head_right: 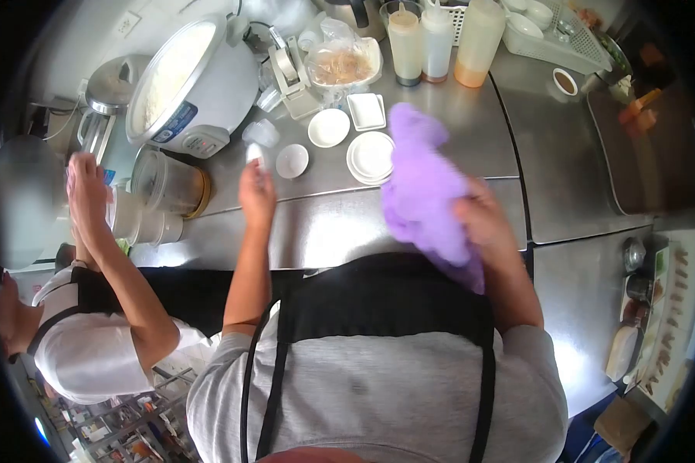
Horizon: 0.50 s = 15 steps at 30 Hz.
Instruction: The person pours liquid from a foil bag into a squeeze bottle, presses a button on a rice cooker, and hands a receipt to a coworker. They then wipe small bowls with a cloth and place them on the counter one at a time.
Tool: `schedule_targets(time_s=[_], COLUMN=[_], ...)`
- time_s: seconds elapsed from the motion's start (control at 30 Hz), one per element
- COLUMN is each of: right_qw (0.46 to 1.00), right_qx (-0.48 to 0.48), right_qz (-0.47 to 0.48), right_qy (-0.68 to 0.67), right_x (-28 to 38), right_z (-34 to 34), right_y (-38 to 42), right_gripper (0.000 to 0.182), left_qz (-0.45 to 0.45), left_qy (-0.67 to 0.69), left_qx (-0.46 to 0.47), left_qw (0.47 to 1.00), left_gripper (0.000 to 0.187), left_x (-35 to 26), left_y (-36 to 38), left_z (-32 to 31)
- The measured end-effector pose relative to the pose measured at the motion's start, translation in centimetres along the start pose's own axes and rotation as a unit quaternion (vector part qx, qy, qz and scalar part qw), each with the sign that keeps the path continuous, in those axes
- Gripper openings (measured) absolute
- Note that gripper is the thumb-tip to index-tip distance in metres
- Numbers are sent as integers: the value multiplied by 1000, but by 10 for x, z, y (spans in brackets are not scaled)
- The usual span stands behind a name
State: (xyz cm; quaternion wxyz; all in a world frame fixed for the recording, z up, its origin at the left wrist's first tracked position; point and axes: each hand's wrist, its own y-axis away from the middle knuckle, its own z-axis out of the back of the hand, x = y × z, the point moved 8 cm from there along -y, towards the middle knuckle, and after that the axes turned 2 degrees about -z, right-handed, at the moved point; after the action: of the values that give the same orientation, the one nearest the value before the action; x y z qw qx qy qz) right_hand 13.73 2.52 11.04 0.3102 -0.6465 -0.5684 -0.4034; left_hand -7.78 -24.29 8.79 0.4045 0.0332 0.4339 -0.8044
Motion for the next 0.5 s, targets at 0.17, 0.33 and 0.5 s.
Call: schedule_targets(time_s=[0.17, 0.33, 0.5], right_qw=[891, 991, 941], right_qx=[68, -18, 65], right_qz=[196, -56, 47], right_qy=[403, 121, 329], right_x=[-23, -45, -59], right_z=[-90, -62, -83], right_y=[-39, -64, -44], right_gripper=[75, 59, 53], left_qz=[239, 397, 552], left_qy=[567, 648, 633], left_qx=[168, 302, 331], left_qw=[771, 576, 430], left_gripper=[16, 10, 26], left_x=[-149, -123, -128], left_y=[38, 51, 74], left_z=[-39, -55, -67])
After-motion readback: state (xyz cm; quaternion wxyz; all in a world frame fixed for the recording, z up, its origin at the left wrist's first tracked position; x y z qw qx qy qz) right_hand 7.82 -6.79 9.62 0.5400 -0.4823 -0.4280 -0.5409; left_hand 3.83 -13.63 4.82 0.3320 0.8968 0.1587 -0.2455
